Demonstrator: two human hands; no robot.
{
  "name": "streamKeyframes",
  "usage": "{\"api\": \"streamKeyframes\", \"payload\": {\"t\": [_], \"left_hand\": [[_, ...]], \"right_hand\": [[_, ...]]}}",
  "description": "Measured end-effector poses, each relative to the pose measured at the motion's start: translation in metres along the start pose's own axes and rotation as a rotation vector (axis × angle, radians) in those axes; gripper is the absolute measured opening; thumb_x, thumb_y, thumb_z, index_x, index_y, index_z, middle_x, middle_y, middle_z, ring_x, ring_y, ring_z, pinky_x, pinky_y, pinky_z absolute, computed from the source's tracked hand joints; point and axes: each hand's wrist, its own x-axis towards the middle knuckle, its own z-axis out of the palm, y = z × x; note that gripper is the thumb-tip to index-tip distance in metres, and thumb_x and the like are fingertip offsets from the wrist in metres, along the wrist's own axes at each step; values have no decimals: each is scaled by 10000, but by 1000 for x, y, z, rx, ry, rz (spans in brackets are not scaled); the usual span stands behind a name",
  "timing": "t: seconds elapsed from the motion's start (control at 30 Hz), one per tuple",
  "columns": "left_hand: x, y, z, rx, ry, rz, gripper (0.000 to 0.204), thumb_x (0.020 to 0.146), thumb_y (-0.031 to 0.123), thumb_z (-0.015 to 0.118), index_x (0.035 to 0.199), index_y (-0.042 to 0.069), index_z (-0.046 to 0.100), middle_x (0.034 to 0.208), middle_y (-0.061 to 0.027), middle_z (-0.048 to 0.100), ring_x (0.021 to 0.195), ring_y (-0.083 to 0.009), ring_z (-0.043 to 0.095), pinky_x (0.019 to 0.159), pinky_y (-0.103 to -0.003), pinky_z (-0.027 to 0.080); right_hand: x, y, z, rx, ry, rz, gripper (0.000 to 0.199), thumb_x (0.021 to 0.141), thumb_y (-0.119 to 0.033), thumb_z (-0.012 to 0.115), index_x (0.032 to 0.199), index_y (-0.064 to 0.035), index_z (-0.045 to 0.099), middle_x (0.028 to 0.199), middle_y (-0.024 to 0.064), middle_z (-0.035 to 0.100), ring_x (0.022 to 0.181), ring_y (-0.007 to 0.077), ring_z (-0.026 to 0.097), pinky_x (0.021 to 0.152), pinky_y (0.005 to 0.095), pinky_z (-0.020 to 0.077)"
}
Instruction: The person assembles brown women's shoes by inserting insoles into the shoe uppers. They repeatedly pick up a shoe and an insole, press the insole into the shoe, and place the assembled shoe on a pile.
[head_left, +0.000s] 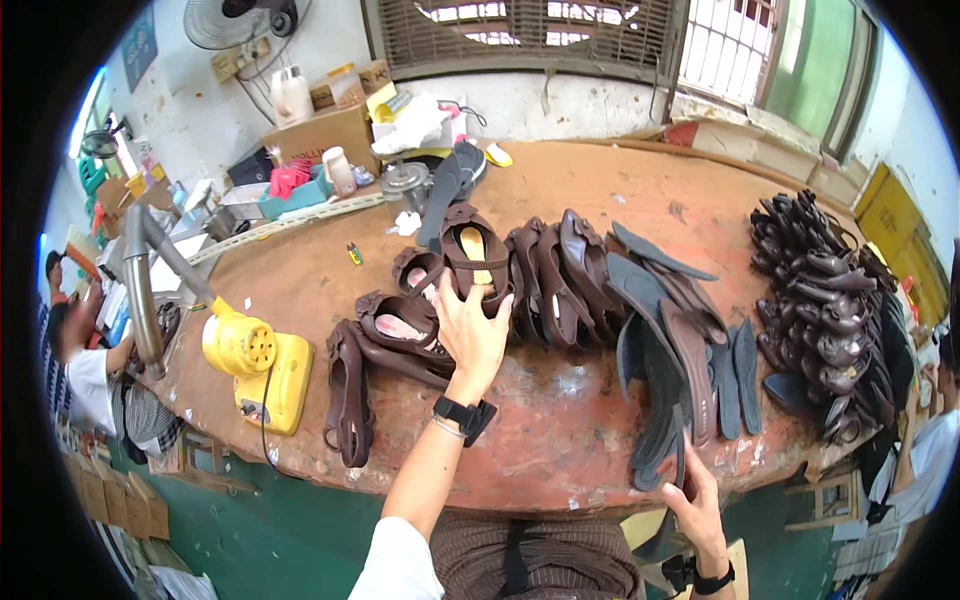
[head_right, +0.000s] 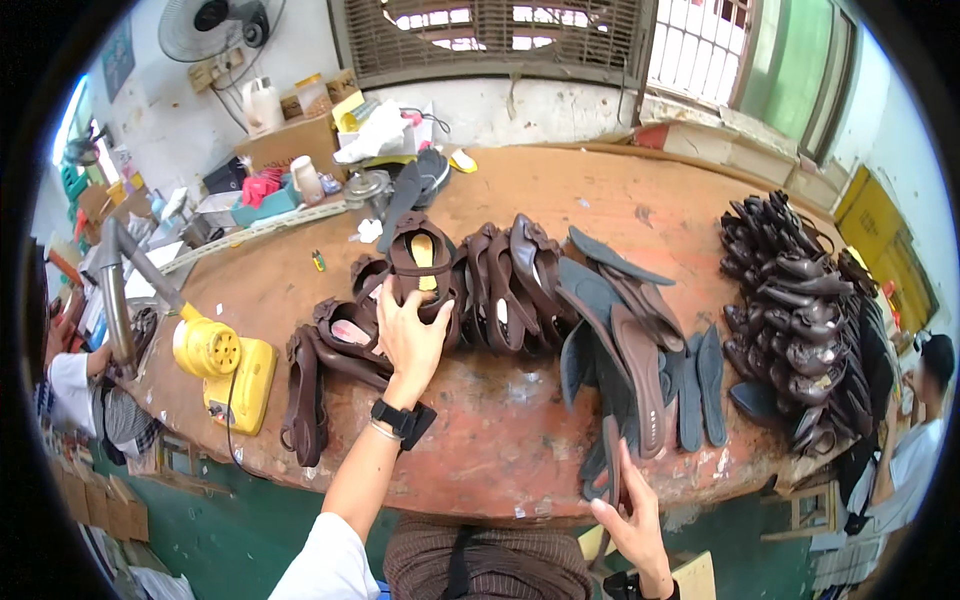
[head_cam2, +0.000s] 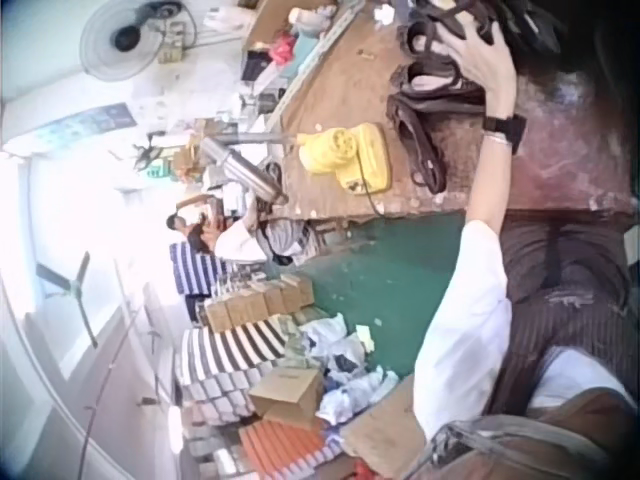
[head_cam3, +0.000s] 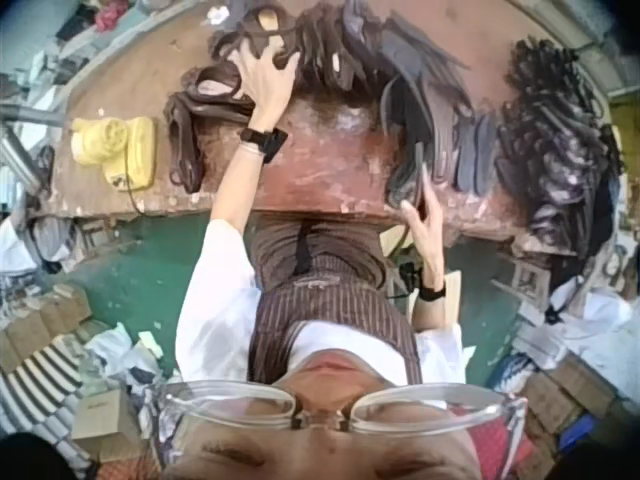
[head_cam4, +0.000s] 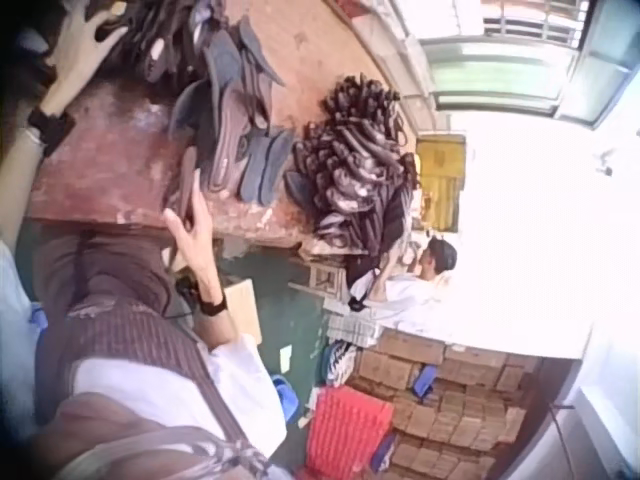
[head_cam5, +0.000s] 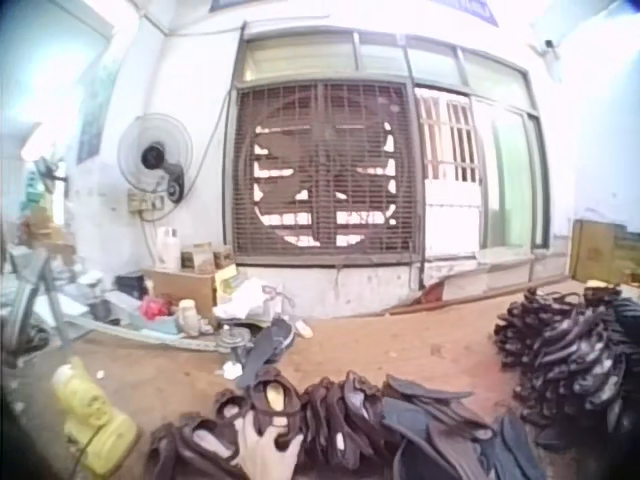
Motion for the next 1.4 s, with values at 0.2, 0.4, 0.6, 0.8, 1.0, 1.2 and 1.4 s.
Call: {"api": "streamKeyframes", "payload": {"t": [0.2,0.4,0.6,0.8,1.0,1.2,1.4], "left_hand": [[-9,-10,-41,-362,-73,-16,182,759,133,818,841,2,723,1258,-139,668,1141,-276,590,943,-386,489],[-104,-42,-164,-668,-577,-81,133,700,29,815,811,19,740,1292,-175,655,1202,-278,565,969,-403,470],[-186,-132,-152,-230,-828,-10,269,709,-25,767,973,12,739,1349,-189,609,1153,-326,607,977,-401,483],[-192,-101,-147,-353,-607,-395,592,786,-69,713,1354,14,567,1173,-115,561,973,-201,638,827,-306,547],[-193,-108,-133,-414,-630,-534,610,814,-58,726,1395,-10,547,1055,-49,506,825,-86,584,642,-211,535],[-185,-118,-121,-417,-596,-585,392,807,-9,785,1168,-44,639,933,-24,599,710,-56,576,587,-187,490],[-187,-126,-104,-395,-576,-593,220,848,36,784,1024,-22,665,664,27,618,587,-5,523,525,-167,413]], "right_hand": [[-34,56,-30,338,272,178,344,1019,-281,506,1121,8,662,802,5,620,716,78,553,645,245,436],[-14,15,-8,125,204,-22,508,1005,-363,434,1232,45,635,1012,82,659,863,146,583,756,296,462],[33,20,70,-644,-263,-562,407,746,-115,738,1146,-46,710,1226,120,621,1050,313,558,937,437,439],[70,49,147,-593,-430,-603,307,740,-90,719,1042,-47,745,1217,106,641,1091,277,565,987,432,418],[71,52,194,-509,-399,-454,324,735,-78,759,1059,-66,754,1229,89,649,1076,277,581,942,419,458],[68,58,213,-488,-362,-401,331,726,-54,723,1056,-28,739,1212,118,640,1062,287,576,934,417,461],[63,66,222,-579,-408,-406,381,735,-41,667,1111,14,703,1251,148,614,1121,322,567,1012,434,445]]}}
